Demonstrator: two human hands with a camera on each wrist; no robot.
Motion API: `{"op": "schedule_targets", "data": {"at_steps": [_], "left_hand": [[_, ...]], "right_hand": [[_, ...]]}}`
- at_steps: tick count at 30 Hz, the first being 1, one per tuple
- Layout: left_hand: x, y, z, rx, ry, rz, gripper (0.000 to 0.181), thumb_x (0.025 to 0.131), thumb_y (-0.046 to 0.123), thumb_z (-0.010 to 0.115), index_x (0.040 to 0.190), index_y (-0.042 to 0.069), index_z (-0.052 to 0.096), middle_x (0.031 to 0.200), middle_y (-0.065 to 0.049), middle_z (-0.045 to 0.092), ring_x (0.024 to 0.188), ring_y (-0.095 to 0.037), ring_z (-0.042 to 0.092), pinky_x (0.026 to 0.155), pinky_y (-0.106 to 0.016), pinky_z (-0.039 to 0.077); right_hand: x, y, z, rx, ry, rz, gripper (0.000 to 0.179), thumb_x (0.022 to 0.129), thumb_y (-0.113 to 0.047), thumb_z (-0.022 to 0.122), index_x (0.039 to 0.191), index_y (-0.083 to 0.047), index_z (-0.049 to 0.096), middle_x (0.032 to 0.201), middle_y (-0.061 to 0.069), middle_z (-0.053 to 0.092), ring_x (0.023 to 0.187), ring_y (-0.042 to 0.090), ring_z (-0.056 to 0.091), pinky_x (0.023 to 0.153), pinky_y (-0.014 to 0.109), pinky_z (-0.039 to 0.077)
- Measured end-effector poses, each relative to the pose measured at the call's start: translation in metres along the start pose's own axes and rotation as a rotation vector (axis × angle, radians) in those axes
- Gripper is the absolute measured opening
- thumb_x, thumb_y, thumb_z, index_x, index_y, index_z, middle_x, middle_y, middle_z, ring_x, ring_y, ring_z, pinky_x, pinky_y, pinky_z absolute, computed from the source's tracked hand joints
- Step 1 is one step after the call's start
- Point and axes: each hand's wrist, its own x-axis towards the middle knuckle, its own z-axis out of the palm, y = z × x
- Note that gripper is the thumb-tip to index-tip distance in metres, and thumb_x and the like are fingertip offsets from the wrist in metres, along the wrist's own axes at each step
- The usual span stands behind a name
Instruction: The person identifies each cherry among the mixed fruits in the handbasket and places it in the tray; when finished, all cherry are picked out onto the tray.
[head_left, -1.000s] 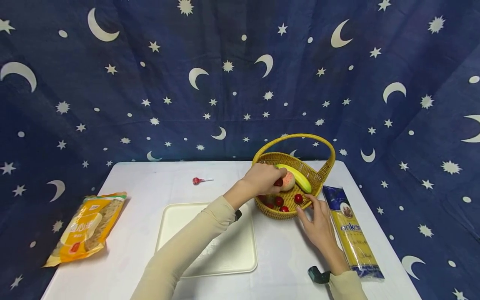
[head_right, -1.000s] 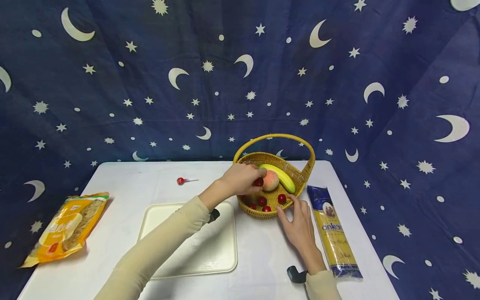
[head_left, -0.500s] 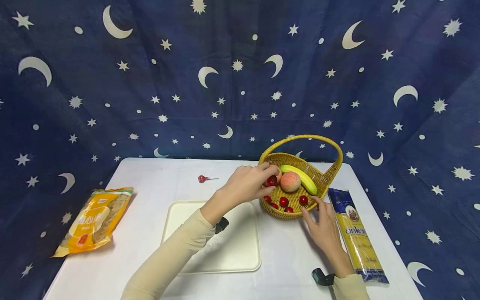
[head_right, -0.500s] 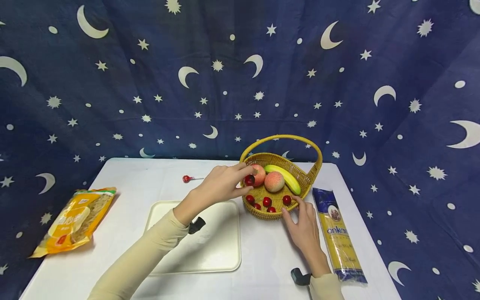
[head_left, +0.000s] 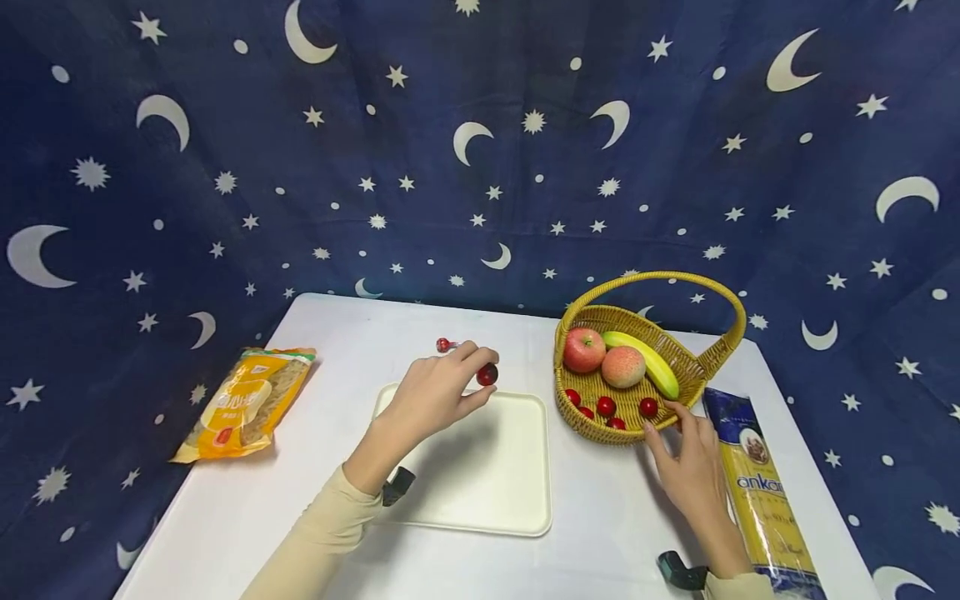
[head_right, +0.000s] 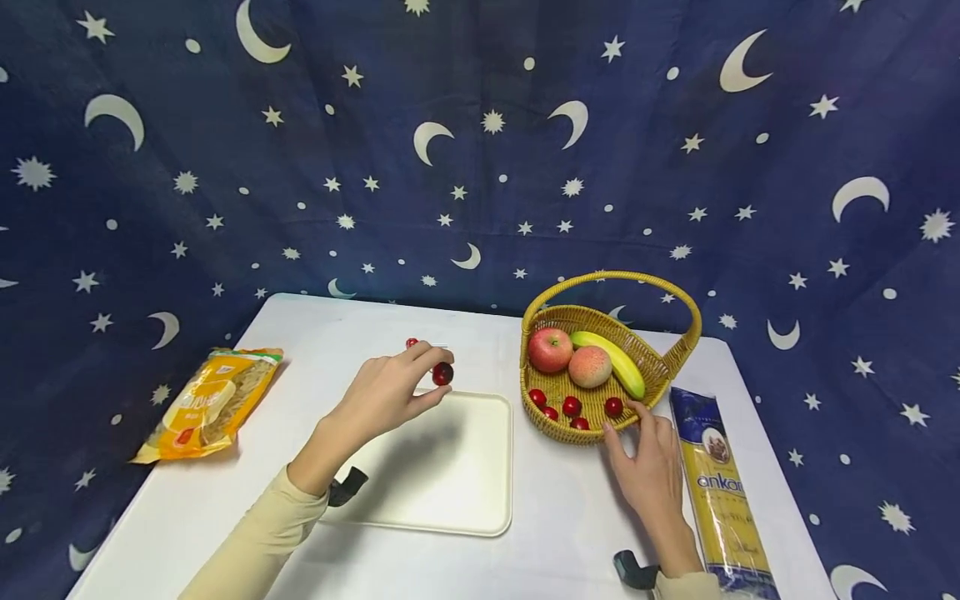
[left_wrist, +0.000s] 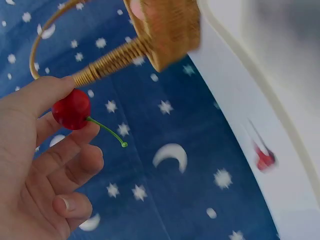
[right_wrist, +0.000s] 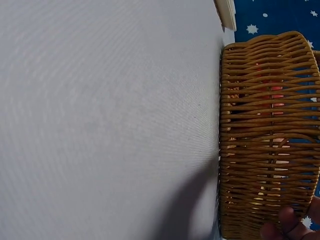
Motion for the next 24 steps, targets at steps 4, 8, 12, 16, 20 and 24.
{"op": "schedule_targets", "data": {"at_steps": [4, 8, 12, 16, 20, 24], "left_hand": [[-0.021, -0.016, -0.003, 0.019, -0.002, -0.062, 0.032, 0.092, 0.029, 0.083, 0.120, 0.024, 0.067, 0.102, 0.006, 0.071, 0.052, -0.007, 0.047, 0.048, -0.025, 0.039], [-0.040, -0.030, -0.004, 0.033, -0.010, -0.112, 0.032, 0.091, 0.028, 0.084, 0.119, 0.022, 0.068, 0.098, 0.006, 0.070, 0.055, -0.007, 0.049, 0.049, -0.026, 0.042], [-0.049, -0.039, -0.003, 0.029, -0.027, -0.138, 0.033, 0.090, 0.027, 0.085, 0.119, 0.021, 0.070, 0.098, 0.004, 0.071, 0.058, -0.007, 0.051, 0.050, -0.027, 0.044], [-0.056, -0.047, 0.005, 0.022, -0.056, -0.167, 0.034, 0.089, 0.027, 0.086, 0.119, 0.020, 0.071, 0.098, 0.003, 0.072, 0.059, -0.008, 0.050, 0.051, -0.027, 0.044], [-0.063, -0.056, 0.018, 0.012, -0.109, -0.210, 0.035, 0.089, 0.028, 0.087, 0.119, 0.019, 0.072, 0.097, 0.001, 0.072, 0.059, -0.009, 0.049, 0.051, -0.029, 0.044], [-0.069, -0.064, 0.032, 0.005, -0.183, -0.247, 0.035, 0.090, 0.029, 0.086, 0.121, 0.018, 0.073, 0.096, -0.001, 0.072, 0.060, -0.010, 0.049, 0.053, -0.028, 0.044]], "right_hand": [[-0.001, 0.000, -0.003, 0.005, -0.007, 0.008, 0.057, 0.102, -0.036, 0.068, 0.150, -0.009, 0.052, 0.122, 0.021, 0.053, 0.110, 0.037, 0.048, 0.086, 0.047, 0.033], [-0.001, -0.001, -0.002, 0.010, -0.002, 0.000, 0.057, 0.103, -0.035, 0.068, 0.150, -0.008, 0.052, 0.122, 0.023, 0.052, 0.110, 0.039, 0.047, 0.087, 0.049, 0.032], [-0.001, -0.002, -0.002, 0.015, 0.005, 0.006, 0.056, 0.102, -0.033, 0.068, 0.150, -0.008, 0.052, 0.123, 0.023, 0.053, 0.111, 0.039, 0.048, 0.088, 0.049, 0.032], [-0.002, -0.002, -0.001, 0.008, -0.010, 0.023, 0.056, 0.103, -0.035, 0.067, 0.151, -0.009, 0.052, 0.126, 0.023, 0.052, 0.114, 0.039, 0.048, 0.089, 0.049, 0.033], [-0.002, -0.002, -0.001, 0.002, -0.017, 0.032, 0.057, 0.103, -0.036, 0.067, 0.151, -0.009, 0.051, 0.128, 0.023, 0.051, 0.115, 0.039, 0.047, 0.089, 0.049, 0.032], [-0.001, -0.003, -0.001, 0.001, -0.018, 0.037, 0.057, 0.103, -0.036, 0.067, 0.151, -0.009, 0.051, 0.128, 0.022, 0.051, 0.115, 0.039, 0.047, 0.089, 0.049, 0.032]]}}
